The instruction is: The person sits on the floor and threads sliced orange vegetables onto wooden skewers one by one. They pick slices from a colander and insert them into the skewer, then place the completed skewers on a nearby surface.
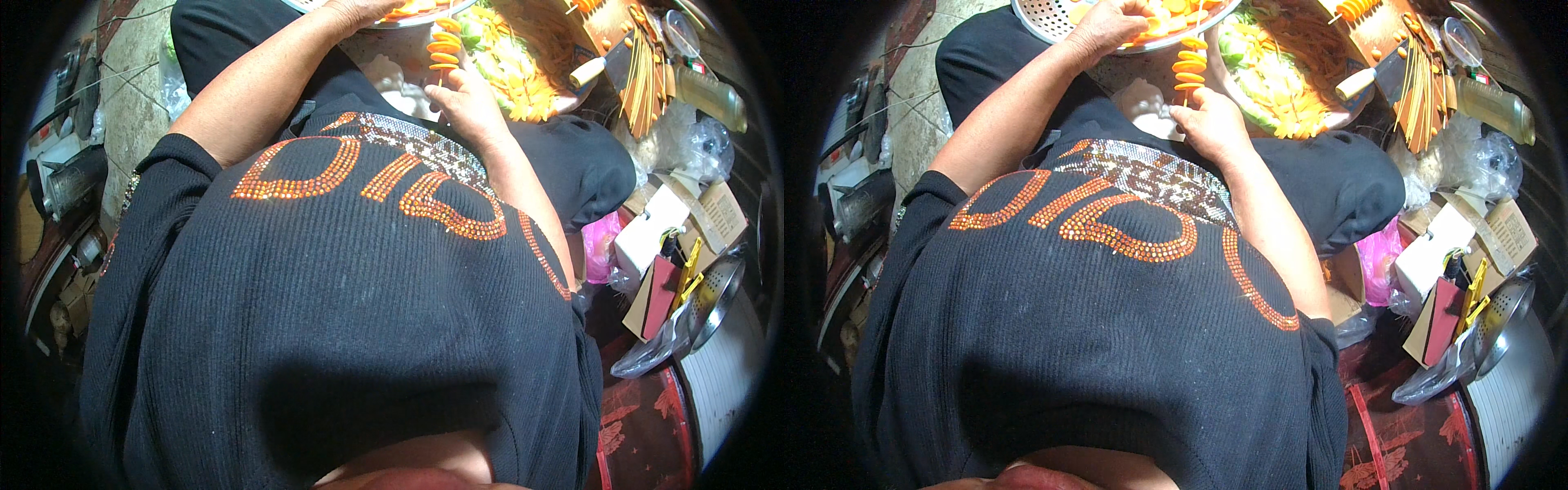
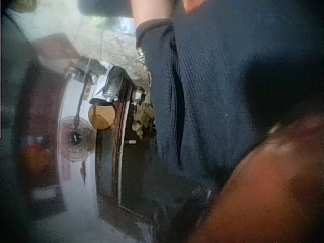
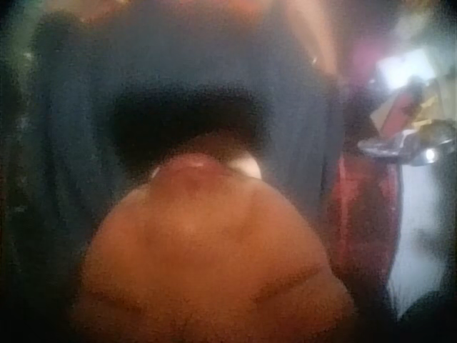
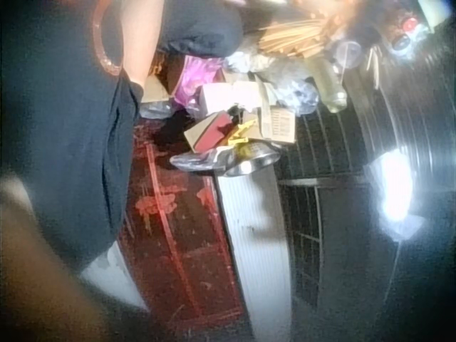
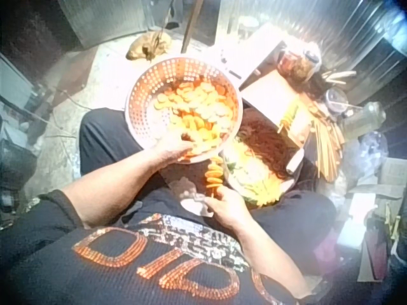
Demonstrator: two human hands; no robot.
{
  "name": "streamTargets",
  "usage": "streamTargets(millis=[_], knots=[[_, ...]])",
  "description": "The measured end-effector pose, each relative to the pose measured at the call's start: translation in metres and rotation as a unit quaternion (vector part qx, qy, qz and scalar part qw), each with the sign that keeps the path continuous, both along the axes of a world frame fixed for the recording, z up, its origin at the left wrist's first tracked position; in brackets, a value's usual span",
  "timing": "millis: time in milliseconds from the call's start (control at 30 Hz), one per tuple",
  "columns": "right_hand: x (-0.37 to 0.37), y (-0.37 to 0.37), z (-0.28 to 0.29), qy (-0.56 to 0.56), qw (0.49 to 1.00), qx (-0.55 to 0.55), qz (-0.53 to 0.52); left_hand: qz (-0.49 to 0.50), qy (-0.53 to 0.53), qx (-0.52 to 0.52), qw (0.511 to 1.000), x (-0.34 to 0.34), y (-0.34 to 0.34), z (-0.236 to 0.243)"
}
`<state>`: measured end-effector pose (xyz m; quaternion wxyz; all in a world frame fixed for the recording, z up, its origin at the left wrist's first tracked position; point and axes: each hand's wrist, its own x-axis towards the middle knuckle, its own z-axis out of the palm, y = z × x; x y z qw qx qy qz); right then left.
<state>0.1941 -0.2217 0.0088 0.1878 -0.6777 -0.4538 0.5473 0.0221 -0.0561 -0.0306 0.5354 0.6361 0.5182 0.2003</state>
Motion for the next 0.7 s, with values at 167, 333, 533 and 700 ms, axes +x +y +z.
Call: streamTargets(millis=[167,333,533,700], knots=[[0.000,0.000,0.000,0.013,1.000,-0.003,-0.006,0.002,-0.024,0.000,1.000,0.000,-0.001,-0.001],[0.000,-0.001,-0.003,-0.021,0.999,0.023,0.008,-0.021,0.020,0.034,0.999,0.000,0.001,0.000],[-0.001,0.001,0.001,-0.012,1.000,-0.018,0.000,-0.031,0.049,0.042,0.997,0.000,-0.001,0.009],[-0.002,0.001,0.006,-0.025,1.000,0.009,0.008,-0.018,0.014,0.011,1.000,0.000,0.000,0.002]])
